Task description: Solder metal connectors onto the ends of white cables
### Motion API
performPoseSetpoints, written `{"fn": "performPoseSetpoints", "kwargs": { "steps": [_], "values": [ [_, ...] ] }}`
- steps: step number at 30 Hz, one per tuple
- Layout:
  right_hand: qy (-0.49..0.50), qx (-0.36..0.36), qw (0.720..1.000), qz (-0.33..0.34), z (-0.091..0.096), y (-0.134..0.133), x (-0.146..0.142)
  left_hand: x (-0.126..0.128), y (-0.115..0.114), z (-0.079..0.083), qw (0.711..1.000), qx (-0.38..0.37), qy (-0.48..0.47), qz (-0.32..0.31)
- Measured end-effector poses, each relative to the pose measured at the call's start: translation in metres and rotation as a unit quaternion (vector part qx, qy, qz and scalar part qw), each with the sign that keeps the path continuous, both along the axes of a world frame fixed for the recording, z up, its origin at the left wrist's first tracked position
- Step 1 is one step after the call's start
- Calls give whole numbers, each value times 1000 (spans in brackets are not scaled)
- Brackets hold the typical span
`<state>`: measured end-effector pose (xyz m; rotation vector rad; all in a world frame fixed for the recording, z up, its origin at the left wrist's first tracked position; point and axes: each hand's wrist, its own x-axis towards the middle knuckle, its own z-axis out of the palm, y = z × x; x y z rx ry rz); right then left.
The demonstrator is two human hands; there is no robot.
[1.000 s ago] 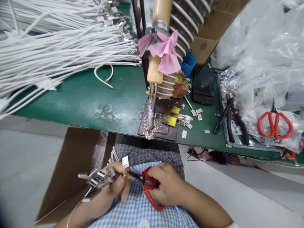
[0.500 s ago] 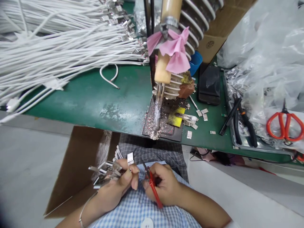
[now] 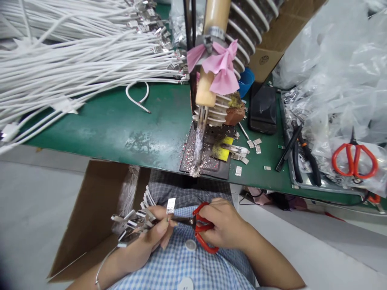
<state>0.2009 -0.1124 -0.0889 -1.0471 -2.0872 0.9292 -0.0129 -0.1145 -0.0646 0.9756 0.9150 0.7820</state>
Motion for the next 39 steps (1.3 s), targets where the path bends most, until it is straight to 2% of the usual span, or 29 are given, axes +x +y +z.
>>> {"fn": "performPoseSetpoints", "kwargs": {
  "steps": [7, 16, 24, 29, 32, 35, 39],
  "values": [
    [20, -5, 999, 47, -6, 1, 7, -2, 4, 7, 998, 34, 32, -37],
    [19, 0, 997, 69, -8, -1, 11, -2, 0, 3, 995, 74, 60, -6],
    [53, -23, 998, 33, -15, -5, -2, -4, 0, 2, 998, 68, -1, -12],
    [110, -91, 990, 3, -17, -18, -28, -2, 0, -7, 994, 105, 5, 35],
    [135, -123, 983, 3, -17, -24, -37, 0, -1, -13, 990, 132, 12, 42],
    [140, -126, 982, -9, -17, -24, -37, 1, -2, -15, 989, 141, 13, 50],
    [121, -92, 988, -25, -17, -17, -25, 1, -3, -13, 990, 133, 23, 40]
  ]
}}
